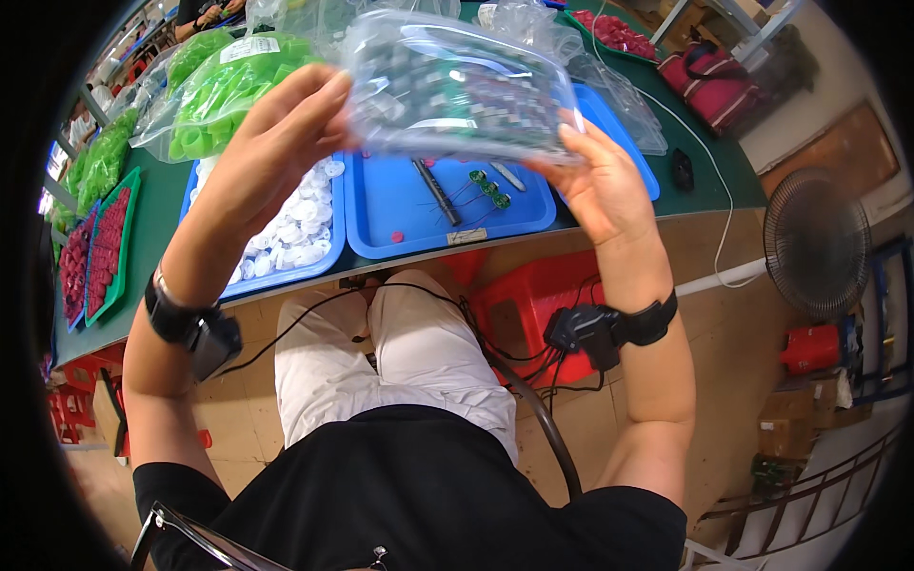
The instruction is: Sorting and assembling small plastic and electronic components at a workbench.
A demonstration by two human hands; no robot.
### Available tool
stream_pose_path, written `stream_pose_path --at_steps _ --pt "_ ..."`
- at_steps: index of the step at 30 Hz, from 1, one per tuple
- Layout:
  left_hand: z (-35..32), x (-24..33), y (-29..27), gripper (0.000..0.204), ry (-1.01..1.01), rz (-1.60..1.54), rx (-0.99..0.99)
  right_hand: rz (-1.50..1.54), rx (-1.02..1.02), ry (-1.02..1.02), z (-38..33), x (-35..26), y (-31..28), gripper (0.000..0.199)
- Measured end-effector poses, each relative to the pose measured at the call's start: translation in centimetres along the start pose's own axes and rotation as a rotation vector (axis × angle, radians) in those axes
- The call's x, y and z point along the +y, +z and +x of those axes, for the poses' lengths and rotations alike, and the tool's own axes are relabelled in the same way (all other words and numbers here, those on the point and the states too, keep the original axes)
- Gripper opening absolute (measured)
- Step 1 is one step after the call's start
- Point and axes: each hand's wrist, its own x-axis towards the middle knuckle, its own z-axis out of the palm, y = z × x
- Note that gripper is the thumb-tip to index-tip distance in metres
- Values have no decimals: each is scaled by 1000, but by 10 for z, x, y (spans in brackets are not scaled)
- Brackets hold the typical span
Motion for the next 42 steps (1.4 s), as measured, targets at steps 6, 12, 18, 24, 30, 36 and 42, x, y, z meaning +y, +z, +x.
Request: stream_pose_path --at_steps 6,12,18,24,30,36,42 --pt "15 1 21 42 86 -56 -193 15 311 -179 66 -26 -121 28" --pt "-11 -30 -32 34 -66 -149 -52 211 722 -260 120 -42 -203 37" --pt "-43 -43 -73 31 -97 -246 91 -1486 450 -196 112 -30 -211 40" --pt "-85 -41 -101 28 -61 -193 226 -1500 491 -349 92 -16 -173 63" --pt "-84 -40 -163 23 236 -248 559 -136 467 -100 128 -40 -146 40" --pt "-67 -51 -215 48 94 -481 853 -385 -341 139 88 33 100 46" --pt "-25 -30 -172 63 -240 -631 537 -369 -210 488 148 94 175 64"
